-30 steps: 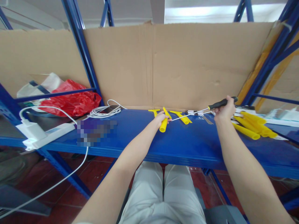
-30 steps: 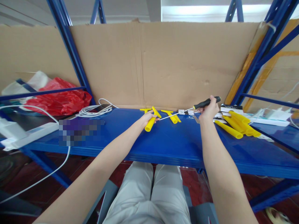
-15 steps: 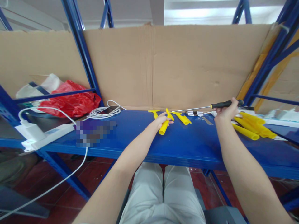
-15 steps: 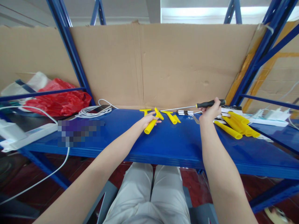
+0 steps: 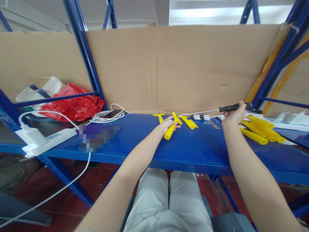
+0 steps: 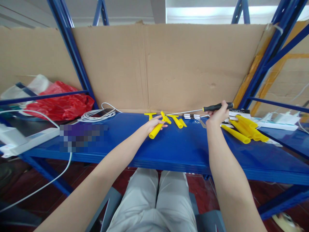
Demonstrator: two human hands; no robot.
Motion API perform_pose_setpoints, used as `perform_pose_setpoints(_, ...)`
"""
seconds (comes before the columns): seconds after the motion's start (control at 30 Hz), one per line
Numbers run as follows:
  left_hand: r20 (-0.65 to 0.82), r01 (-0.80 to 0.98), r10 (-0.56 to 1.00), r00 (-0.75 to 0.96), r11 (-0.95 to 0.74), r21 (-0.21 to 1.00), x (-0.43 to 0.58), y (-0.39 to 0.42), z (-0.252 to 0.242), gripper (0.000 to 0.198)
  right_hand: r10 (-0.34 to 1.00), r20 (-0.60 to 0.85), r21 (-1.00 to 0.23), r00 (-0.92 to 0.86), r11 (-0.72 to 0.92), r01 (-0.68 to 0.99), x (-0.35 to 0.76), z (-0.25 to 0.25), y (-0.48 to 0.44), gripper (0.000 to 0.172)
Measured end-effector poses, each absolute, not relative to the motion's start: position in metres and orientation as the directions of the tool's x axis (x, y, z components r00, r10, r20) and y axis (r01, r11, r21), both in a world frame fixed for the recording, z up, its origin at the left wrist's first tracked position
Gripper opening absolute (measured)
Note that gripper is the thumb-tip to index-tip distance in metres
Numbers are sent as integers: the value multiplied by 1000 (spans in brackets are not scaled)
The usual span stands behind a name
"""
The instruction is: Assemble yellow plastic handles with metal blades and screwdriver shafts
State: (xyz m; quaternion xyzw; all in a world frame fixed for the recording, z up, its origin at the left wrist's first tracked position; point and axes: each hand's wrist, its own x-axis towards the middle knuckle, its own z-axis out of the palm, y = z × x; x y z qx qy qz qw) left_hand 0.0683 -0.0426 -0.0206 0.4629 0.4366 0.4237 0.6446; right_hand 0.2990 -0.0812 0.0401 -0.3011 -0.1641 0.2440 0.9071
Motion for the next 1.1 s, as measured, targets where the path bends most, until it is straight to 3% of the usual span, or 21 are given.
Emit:
perform_pose_setpoints(0.7, -167, -225, 940, 299, 239, 945, 65, -33, -24, 71, 523, 148, -601, 839, 722, -344, 309, 34, -71, 18)
perform_pose_setpoints(1.1, -163, -222, 938, 307, 237, 946, 66, -37, -21, 71, 543, 154, -580, 826, 726, -369, 304, 37, -76, 25)
